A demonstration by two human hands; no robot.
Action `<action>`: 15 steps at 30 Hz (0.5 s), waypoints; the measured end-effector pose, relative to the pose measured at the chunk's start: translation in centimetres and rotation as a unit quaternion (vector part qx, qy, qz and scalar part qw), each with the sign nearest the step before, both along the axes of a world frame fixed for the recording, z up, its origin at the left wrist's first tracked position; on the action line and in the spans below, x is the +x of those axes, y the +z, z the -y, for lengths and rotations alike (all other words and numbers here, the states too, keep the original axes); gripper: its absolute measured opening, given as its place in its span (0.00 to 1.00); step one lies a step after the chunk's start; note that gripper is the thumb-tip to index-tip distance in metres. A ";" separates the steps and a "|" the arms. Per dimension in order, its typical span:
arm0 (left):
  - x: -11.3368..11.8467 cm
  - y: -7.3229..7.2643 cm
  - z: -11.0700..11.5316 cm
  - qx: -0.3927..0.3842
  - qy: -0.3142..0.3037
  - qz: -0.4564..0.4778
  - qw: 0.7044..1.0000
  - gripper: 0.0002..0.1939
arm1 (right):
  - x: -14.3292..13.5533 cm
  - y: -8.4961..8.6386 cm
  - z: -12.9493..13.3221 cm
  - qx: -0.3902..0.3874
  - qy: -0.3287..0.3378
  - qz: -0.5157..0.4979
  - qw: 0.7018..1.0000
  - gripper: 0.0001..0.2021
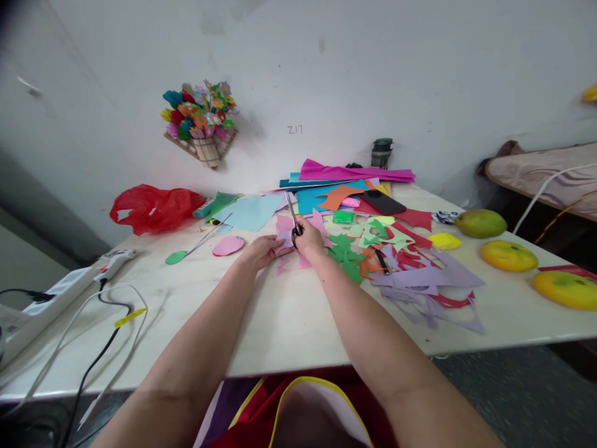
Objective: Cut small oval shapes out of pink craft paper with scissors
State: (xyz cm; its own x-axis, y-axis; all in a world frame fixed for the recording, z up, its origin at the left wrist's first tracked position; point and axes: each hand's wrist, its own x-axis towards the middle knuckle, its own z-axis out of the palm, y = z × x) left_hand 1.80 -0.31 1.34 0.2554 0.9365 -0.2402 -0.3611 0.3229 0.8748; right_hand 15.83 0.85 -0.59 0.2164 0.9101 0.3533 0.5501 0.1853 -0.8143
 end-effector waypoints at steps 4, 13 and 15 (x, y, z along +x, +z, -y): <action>0.0 -0.1 -0.1 -0.004 -0.001 0.003 1.000 0.08 | -0.1 0.2 0.2 -0.020 -0.007 -0.005 1.000 0.16; 0.1 0.0 -0.2 0.001 0.001 -0.017 1.000 0.08 | -0.2 0.5 0.3 -0.022 -0.015 0.015 1.000 0.16; 0.1 0.1 -0.1 -0.008 0.006 -0.022 1.000 0.08 | -0.2 0.6 0.4 -0.028 -0.012 0.021 0.999 0.16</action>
State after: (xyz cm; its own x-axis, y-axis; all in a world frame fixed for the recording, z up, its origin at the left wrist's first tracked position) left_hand 1.91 -0.21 1.47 0.2333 0.9352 -0.2663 -0.3262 0.3333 0.8846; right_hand 15.66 0.44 -0.01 0.2252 0.9233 0.3110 0.5879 0.1258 -0.7991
